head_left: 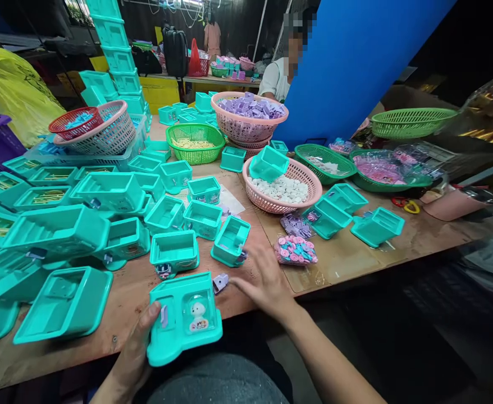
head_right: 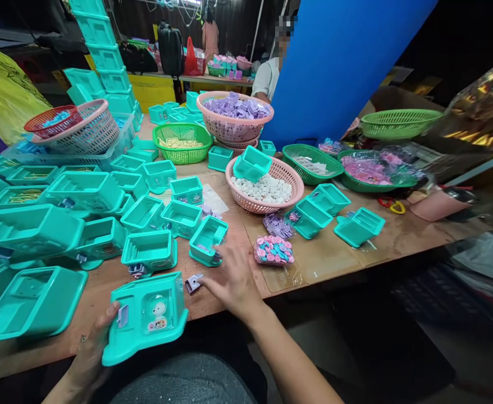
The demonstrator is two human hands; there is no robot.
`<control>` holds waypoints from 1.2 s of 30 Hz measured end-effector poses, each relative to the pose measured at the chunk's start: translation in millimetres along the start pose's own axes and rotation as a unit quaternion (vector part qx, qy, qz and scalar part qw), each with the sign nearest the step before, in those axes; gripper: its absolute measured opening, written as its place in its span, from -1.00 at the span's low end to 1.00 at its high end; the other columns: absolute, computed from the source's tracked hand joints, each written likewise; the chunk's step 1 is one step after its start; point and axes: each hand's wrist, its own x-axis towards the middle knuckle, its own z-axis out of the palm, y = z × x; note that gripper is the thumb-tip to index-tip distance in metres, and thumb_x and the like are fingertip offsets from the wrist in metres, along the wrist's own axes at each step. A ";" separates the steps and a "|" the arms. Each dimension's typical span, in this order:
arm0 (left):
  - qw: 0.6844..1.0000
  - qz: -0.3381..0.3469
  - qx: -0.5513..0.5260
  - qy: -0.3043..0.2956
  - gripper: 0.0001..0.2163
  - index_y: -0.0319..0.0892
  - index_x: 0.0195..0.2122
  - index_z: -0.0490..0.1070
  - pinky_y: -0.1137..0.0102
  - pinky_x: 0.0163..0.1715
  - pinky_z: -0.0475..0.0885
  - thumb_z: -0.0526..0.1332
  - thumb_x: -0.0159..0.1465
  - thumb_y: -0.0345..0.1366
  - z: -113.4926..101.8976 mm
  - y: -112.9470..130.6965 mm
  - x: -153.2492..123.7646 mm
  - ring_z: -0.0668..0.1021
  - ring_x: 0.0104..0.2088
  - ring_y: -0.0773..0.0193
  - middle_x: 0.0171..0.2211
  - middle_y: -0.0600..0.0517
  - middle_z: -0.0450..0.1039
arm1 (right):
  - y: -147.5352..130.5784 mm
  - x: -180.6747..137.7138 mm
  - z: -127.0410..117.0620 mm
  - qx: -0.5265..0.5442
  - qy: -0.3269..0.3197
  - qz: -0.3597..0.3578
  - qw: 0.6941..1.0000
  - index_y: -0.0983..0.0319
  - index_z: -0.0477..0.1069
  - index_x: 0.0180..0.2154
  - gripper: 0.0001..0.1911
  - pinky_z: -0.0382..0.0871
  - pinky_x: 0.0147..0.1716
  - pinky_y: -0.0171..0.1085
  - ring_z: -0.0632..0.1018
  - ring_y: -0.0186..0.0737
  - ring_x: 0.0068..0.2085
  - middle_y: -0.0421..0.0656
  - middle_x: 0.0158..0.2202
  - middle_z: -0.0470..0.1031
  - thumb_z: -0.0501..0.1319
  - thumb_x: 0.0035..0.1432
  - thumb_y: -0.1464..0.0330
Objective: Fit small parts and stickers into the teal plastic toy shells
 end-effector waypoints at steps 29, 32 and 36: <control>0.976 -0.074 -0.078 -0.192 -0.43 -0.17 0.23 0.46 -0.02 0.38 0.17 0.34 0.25 -0.01 -32.2 -19.9 35.8 0.42 0.29 -0.20 0.08 -0.15 0.60 | 25.2 107.9 -77.3 -0.421 -0.061 -0.073 0.902 -0.12 -0.33 0.47 0.01 -0.09 0.30 0.47 0.08 0.35 0.43 0.04 0.41 0.10 0.06 0.22 0.65; 0.976 -0.066 -0.082 -0.192 -0.47 -0.18 0.20 0.49 -0.01 0.38 0.18 0.32 0.28 0.00 -29.2 -18.0 35.2 0.45 0.27 -0.18 0.08 -0.15 0.60 | 16.6 117.5 -78.6 -0.363 0.018 -0.048 0.930 -0.03 -0.28 0.48 0.04 -0.04 0.26 0.50 0.04 0.46 0.42 0.11 0.42 0.00 0.25 0.18 0.52; 0.976 -0.050 -0.063 -0.202 -0.50 -0.22 0.19 0.49 -0.02 0.36 0.21 0.31 0.30 -0.05 -24.0 -15.6 33.4 0.51 0.22 -0.17 0.05 -0.18 0.62 | -19.3 135.5 -31.8 -0.097 0.063 -0.022 0.993 0.03 -0.54 0.46 0.28 0.25 0.24 0.31 0.17 0.33 0.39 0.14 0.44 -0.06 0.41 0.12 0.18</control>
